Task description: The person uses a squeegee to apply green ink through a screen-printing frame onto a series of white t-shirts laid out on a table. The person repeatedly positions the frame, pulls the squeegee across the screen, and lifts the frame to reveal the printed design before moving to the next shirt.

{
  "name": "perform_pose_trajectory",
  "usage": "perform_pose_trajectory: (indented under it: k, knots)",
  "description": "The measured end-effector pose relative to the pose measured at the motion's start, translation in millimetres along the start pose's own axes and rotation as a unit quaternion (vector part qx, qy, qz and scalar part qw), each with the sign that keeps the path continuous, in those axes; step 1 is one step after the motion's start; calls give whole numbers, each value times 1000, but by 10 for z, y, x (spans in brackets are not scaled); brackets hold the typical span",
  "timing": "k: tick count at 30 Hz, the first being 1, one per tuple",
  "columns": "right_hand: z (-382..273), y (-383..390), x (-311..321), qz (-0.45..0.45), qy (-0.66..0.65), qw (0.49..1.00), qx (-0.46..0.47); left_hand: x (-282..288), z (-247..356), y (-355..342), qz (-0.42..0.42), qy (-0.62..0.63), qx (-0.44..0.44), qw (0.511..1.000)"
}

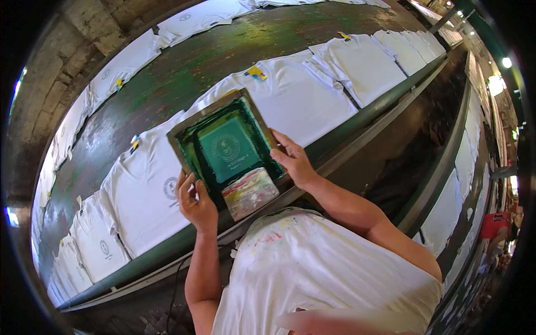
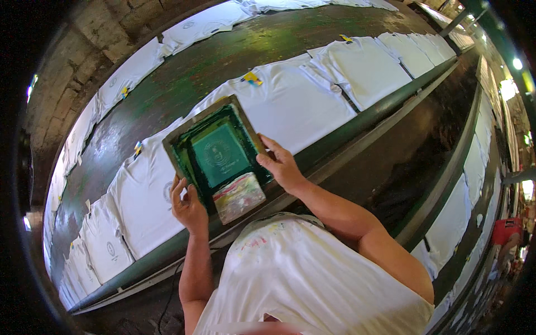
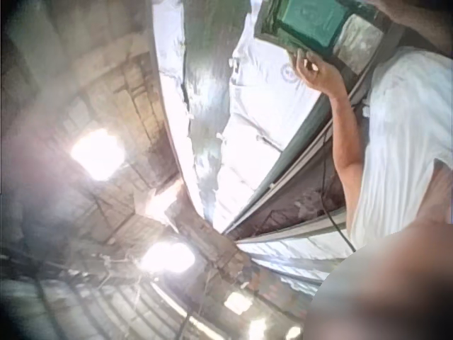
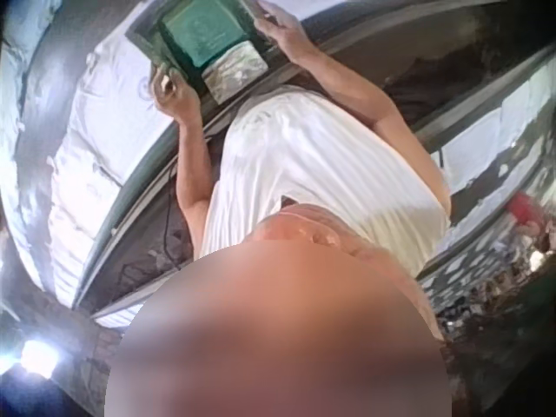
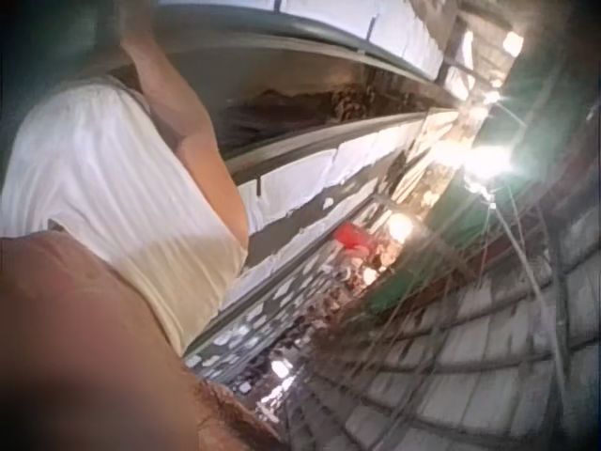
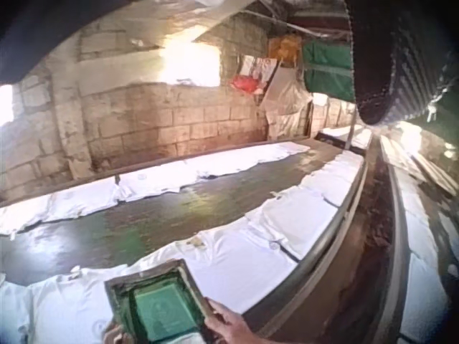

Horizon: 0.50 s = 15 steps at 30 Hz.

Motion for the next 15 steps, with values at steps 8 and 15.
perform_pose_trajectory:
  k: [8, 15]
  knots:
    - [-385, -114, 2364, 155, 22, 988, -3, -2225, 706, 612, -87, 18, 19, 996]
    - [-561, -166, 3199, 177, 85, 981, -2, -3006, 831, 965, -88, 67, 87, 990]
Point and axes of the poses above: each hand's wrist, its own y-axis away from the middle knuckle, its own x-axis out of the back of the hand, z = x × y, the point moved 3 cm from there along -y, towards the middle knuckle, and after that the axes turned 2 degrees about z, right-handed, at the moved point
